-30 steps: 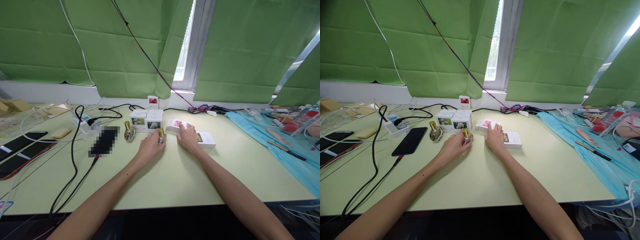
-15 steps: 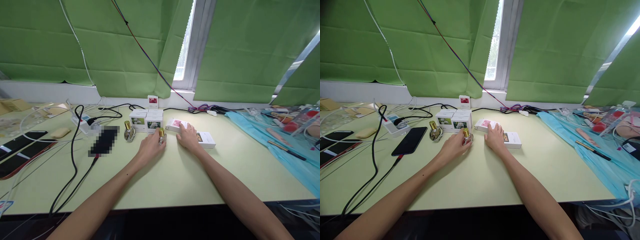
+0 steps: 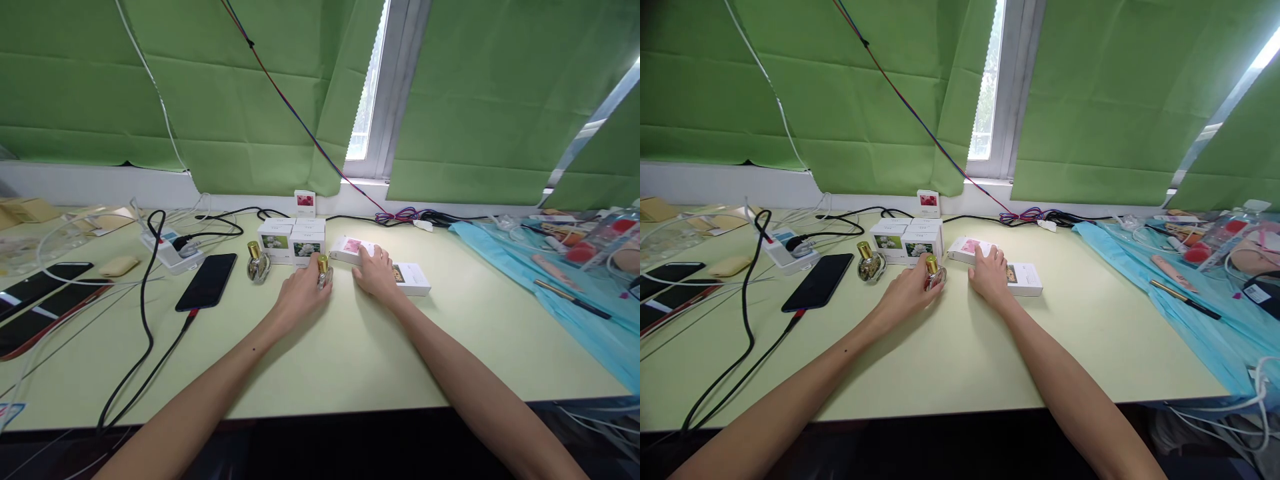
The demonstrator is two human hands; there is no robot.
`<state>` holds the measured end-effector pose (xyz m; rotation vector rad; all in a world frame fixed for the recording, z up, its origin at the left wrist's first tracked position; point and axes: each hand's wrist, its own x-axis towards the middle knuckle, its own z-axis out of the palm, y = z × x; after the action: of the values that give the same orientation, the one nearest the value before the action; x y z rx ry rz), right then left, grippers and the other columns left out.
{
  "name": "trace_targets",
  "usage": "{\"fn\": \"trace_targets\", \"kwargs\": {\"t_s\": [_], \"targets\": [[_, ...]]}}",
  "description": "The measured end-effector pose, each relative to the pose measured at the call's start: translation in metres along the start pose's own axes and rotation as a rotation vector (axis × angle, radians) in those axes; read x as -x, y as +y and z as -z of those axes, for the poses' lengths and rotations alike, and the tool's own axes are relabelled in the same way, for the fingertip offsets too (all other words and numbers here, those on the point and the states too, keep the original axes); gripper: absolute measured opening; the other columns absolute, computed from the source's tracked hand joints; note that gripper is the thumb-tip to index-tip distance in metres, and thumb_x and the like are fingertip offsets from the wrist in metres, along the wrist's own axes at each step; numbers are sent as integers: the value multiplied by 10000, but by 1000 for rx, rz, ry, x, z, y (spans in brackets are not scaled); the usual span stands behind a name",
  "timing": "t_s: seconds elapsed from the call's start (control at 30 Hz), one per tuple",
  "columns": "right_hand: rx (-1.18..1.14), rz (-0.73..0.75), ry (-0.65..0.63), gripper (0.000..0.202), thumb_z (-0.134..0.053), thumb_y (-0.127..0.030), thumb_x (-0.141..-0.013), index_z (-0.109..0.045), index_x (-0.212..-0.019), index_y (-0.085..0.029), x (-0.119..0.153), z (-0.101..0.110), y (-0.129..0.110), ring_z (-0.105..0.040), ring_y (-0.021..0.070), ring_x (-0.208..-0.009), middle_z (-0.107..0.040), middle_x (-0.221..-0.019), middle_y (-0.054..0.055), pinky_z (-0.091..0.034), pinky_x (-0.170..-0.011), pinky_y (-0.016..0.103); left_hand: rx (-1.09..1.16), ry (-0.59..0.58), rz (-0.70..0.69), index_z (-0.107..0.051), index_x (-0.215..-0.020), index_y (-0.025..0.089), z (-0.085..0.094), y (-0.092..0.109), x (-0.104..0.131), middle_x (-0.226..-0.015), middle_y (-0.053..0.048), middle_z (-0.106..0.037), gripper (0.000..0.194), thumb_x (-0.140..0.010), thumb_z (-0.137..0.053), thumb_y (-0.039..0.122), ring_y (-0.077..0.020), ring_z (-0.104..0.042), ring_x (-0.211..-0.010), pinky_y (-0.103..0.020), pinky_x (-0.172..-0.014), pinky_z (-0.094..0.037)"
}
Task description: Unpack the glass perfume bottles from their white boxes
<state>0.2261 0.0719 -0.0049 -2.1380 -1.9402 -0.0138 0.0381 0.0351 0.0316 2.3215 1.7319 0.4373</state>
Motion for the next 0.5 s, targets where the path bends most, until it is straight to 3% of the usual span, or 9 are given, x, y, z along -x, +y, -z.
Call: {"fn": "trace_targets", "kwargs": {"t_s": [0.23, 0.5], "targets": [[11, 0, -37, 639, -491, -369, -995, -316, -1594, -233, -1, -1, 0, -319, 387, -1477, -315, -1615, 240, -291, -1124, 485, 12, -19, 18, -354, -1408, 211, 2, 2, 1, -994, -98, -714, 508, -950, -517, 359, -292, -690, -879, -312, -671, -425], [10, 9, -17, 624, -507, -369, -986, -362, -1576, -226, 0, 1, 0, -380, 377, -1415, -381, -1562, 217, -312, -1117, 457, 25, -23, -1, -263, -1496, 203, 1, 2, 1, -1009, -105, -723, 601, -967, -500, 361, -291, -694, -852, -315, -663, -434]]}}
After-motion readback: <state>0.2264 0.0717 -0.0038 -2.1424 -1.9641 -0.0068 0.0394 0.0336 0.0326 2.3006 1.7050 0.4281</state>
